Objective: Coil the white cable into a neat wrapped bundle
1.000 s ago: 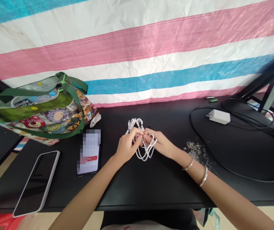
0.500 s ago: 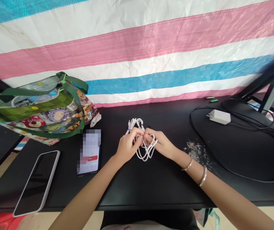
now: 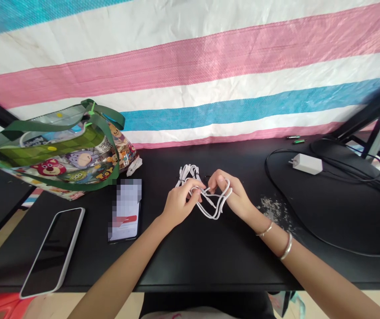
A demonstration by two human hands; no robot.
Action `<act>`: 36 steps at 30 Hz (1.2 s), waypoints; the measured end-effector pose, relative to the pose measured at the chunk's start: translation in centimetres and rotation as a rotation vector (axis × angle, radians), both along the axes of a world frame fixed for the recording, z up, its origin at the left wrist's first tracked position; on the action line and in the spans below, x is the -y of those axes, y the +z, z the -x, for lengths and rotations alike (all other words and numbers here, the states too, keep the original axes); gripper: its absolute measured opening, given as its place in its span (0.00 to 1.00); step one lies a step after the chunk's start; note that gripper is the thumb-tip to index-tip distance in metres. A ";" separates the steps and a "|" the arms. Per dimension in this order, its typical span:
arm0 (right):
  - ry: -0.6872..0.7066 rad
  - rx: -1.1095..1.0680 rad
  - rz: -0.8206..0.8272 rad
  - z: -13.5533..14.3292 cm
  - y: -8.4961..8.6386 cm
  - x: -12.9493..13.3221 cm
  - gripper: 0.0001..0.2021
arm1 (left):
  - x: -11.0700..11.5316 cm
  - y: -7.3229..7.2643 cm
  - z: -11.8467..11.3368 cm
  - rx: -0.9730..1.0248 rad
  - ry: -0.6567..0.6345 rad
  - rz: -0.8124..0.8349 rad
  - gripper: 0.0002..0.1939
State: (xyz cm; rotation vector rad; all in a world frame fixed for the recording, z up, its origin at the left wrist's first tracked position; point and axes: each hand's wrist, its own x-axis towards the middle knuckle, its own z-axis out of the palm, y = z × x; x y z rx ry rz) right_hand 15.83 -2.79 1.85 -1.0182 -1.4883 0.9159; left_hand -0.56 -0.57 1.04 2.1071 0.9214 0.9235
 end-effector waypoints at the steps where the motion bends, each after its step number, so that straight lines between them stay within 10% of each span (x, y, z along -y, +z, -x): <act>1: -0.022 -0.023 -0.004 -0.1 0.1 0.0 0.25 | 0.0 0.0 0.0 0.002 0.002 -0.002 0.08; 36: 0.153 0.198 0.021 0.1 -0.1 -0.2 0.26 | -0.1 0.1 -0.2 -0.052 -0.026 0.001 0.10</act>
